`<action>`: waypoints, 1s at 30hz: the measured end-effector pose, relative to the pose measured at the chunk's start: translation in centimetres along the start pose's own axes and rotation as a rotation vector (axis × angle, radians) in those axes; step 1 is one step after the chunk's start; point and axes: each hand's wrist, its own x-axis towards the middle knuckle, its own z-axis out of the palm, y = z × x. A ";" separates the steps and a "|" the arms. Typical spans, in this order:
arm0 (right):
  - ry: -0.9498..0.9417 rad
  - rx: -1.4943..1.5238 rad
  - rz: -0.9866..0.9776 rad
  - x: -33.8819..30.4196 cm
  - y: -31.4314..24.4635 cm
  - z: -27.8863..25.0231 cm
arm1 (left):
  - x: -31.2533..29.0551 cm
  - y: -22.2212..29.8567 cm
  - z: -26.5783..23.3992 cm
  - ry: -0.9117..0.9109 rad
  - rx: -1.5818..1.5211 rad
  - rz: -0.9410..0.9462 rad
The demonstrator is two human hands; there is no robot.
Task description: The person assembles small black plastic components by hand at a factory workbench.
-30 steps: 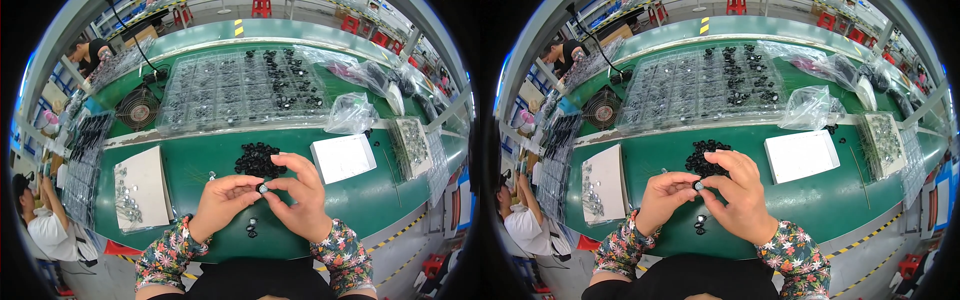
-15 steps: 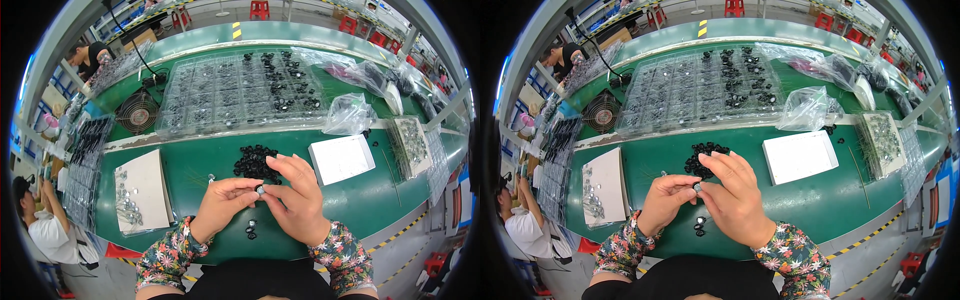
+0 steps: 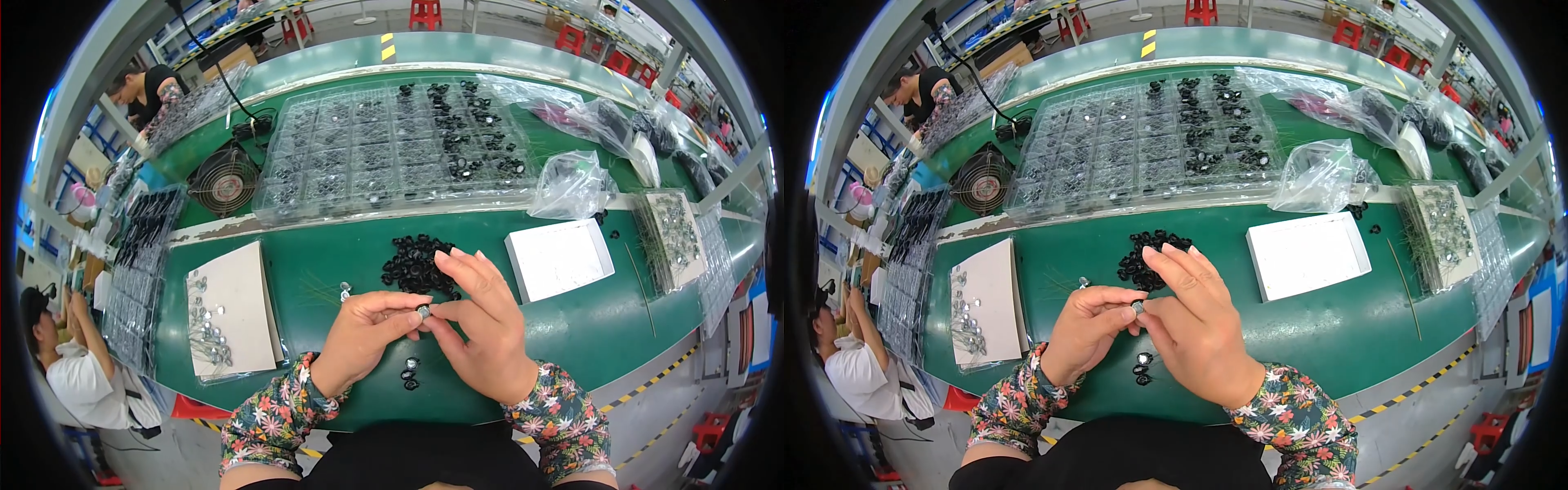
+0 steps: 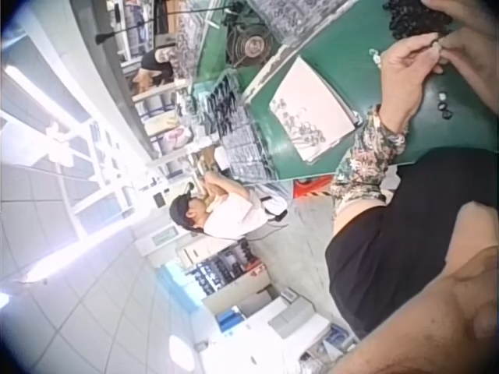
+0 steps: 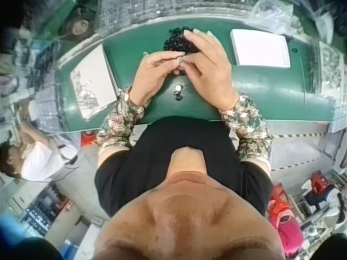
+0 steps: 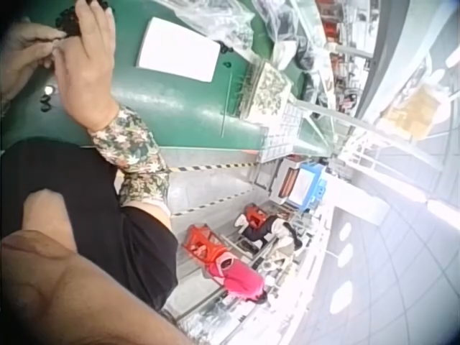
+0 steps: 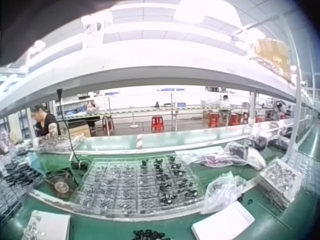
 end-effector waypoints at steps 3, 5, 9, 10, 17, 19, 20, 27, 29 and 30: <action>0.000 0.093 0.081 0.0 0.1 0.1 | 0.0 0.0 0.1 0.009 -0.025 -0.001; -0.006 0.137 0.127 0.0 0.1 0.1 | 0.0 0.0 0.1 0.018 -0.035 0.001; -0.035 0.338 0.324 -0.2 0.2 0.4 | -0.2 0.4 0.5 0.041 0.110 0.008; -0.057 0.421 0.408 -0.3 0.2 0.5 | -0.2 0.5 0.6 0.063 0.169 0.004; -0.106 0.646 0.531 -0.9 1.0 0.9 | -0.4 0.6 0.7 0.024 0.280 0.087; -0.109 0.672 0.540 -1.0 0.9 0.9 | -0.5 0.8 0.8 -0.016 0.246 0.112; -0.110 0.673 0.542 -0.9 0.9 0.9 | -0.5 0.9 0.9 -0.015 0.245 0.110; -0.141 0.656 0.514 -0.9 1.1 1.1 | -0.9 1.2 1.0 -0.011 0.273 0.115; -0.155 0.666 0.525 -1.0 1.2 1.2 | -1.1 1.0 1.1 0.001 0.260 0.108; -0.155 0.691 0.531 -1.1 1.4 1.4 | -1.1 0.8 1.3 0.022 0.297 0.117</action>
